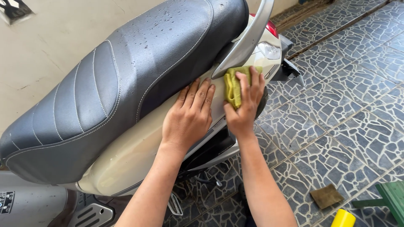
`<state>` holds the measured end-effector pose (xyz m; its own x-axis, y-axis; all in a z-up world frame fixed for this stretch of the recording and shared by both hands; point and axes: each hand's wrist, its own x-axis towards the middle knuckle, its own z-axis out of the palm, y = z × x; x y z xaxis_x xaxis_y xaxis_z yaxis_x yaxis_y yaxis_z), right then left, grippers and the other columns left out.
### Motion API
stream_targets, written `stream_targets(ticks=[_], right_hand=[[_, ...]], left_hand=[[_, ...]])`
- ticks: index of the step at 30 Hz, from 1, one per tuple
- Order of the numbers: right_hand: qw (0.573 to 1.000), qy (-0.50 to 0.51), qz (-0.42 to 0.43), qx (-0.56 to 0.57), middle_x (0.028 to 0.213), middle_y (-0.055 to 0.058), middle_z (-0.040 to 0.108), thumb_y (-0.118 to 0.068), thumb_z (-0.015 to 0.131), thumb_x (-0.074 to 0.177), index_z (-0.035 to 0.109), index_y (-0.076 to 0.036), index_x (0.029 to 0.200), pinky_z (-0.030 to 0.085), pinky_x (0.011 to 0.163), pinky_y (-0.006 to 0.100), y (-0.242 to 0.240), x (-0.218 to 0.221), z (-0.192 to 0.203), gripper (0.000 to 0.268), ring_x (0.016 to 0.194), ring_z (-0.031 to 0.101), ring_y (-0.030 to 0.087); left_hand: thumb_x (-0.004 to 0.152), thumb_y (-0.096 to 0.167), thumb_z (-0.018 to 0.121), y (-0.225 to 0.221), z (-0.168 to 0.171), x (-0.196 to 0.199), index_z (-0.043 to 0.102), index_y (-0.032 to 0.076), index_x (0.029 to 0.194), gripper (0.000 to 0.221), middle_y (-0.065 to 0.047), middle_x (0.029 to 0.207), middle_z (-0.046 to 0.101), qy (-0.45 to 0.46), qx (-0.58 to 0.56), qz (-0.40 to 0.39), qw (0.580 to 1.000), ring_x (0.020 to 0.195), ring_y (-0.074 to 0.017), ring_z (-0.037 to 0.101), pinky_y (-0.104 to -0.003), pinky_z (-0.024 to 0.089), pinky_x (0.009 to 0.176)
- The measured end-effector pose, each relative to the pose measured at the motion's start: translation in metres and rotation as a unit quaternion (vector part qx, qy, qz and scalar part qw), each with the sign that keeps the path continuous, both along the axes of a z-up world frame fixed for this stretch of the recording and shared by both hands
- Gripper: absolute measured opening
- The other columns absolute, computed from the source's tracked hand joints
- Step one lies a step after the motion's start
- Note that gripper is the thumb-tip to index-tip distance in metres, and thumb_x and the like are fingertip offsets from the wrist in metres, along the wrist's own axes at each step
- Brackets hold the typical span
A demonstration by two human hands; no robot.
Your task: The person sits on the floor and wipes the side panel of a scooter using a yellow cloth. They focus on the area below the seat, rubbing the surface repeatedly to clean it.
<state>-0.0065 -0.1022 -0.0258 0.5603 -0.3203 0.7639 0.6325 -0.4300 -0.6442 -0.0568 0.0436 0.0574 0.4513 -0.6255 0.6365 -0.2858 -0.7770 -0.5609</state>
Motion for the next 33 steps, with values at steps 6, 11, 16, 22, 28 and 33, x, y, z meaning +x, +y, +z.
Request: stream_targets(ticks=[6, 11, 16, 22, 28, 33], right_hand=[[0.997, -0.022, 0.033, -0.059, 0.159, 0.01, 0.039, -0.001, 0.062, 0.068, 0.058, -0.023, 0.139, 0.018, 0.124, 0.062, 0.001, -0.006, 0.009, 0.074, 0.151, 0.024, 0.041], [0.999, 0.0, 0.028, -0.035, 0.16, 0.013, 0.029, -0.005, 0.064, 0.07, 0.055, -0.024, 0.142, 0.018, 0.125, 0.061, -0.014, 0.001, -0.001, 0.075, 0.151, 0.023, 0.042], [0.999, -0.014, -0.007, -0.05, 0.152, 0.017, 0.027, -0.009, 0.068, 0.068, 0.059, -0.019, 0.142, 0.021, 0.124, 0.059, 0.011, -0.016, 0.005, 0.075, 0.148, 0.027, 0.047], [0.977, -0.104, 0.017, -0.187, 0.147, 0.009, 0.048, -0.012, 0.065, 0.065, 0.065, -0.027, 0.137, 0.027, 0.119, 0.053, 0.035, -0.033, 0.011, 0.073, 0.149, 0.031, 0.042], [0.957, -0.095, -0.062, -0.265, 0.142, -0.006, 0.058, -0.026, 0.064, 0.061, 0.066, -0.034, 0.135, 0.03, 0.111, 0.036, 0.026, -0.041, 0.041, 0.074, 0.142, 0.047, 0.022], [0.954, -0.093, -0.042, -0.28, 0.147, 0.005, 0.055, -0.025, 0.066, 0.063, 0.064, -0.027, 0.139, 0.037, 0.107, 0.043, 0.05, -0.073, 0.043, 0.076, 0.144, 0.045, 0.035]], left_hand=[[0.09, 0.025, 0.05, 0.001, 0.003, -0.002, 0.062, 0.006, 0.136, 0.051, -0.015, 0.143, 0.057, 0.0, 0.004, 0.002, 1.0, 0.134, -0.0293, 0.056, -0.04, 0.042, 0.112], [0.09, 0.022, 0.049, 0.0, 0.003, -0.001, 0.062, 0.003, 0.136, 0.051, -0.016, 0.143, 0.057, -0.001, -0.006, -0.023, 1.0, 0.133, -0.0315, 0.056, -0.041, 0.043, 0.112], [0.085, 0.02, 0.053, 0.012, 0.012, -0.024, 0.065, 0.001, 0.131, 0.051, -0.016, 0.137, 0.061, 0.007, -0.051, -0.06, 0.997, 0.131, -0.0327, 0.058, -0.041, 0.045, 0.111], [0.081, 0.021, 0.056, 0.068, 0.001, -0.069, 0.064, 0.006, 0.134, 0.056, -0.012, 0.137, 0.062, 0.035, -0.081, -0.026, 0.996, 0.124, -0.0307, 0.062, -0.042, 0.046, 0.108], [0.087, 0.031, 0.051, 0.056, -0.027, -0.062, 0.061, 0.009, 0.139, 0.057, -0.011, 0.141, 0.061, -0.056, -0.174, 0.029, 0.983, 0.127, -0.0271, 0.06, -0.044, 0.043, 0.107], [0.085, 0.039, 0.05, 0.052, -0.038, -0.056, 0.064, 0.012, 0.135, 0.058, -0.007, 0.138, 0.062, -0.083, -0.191, 0.064, 0.976, 0.125, -0.0231, 0.061, -0.044, 0.041, 0.108]])
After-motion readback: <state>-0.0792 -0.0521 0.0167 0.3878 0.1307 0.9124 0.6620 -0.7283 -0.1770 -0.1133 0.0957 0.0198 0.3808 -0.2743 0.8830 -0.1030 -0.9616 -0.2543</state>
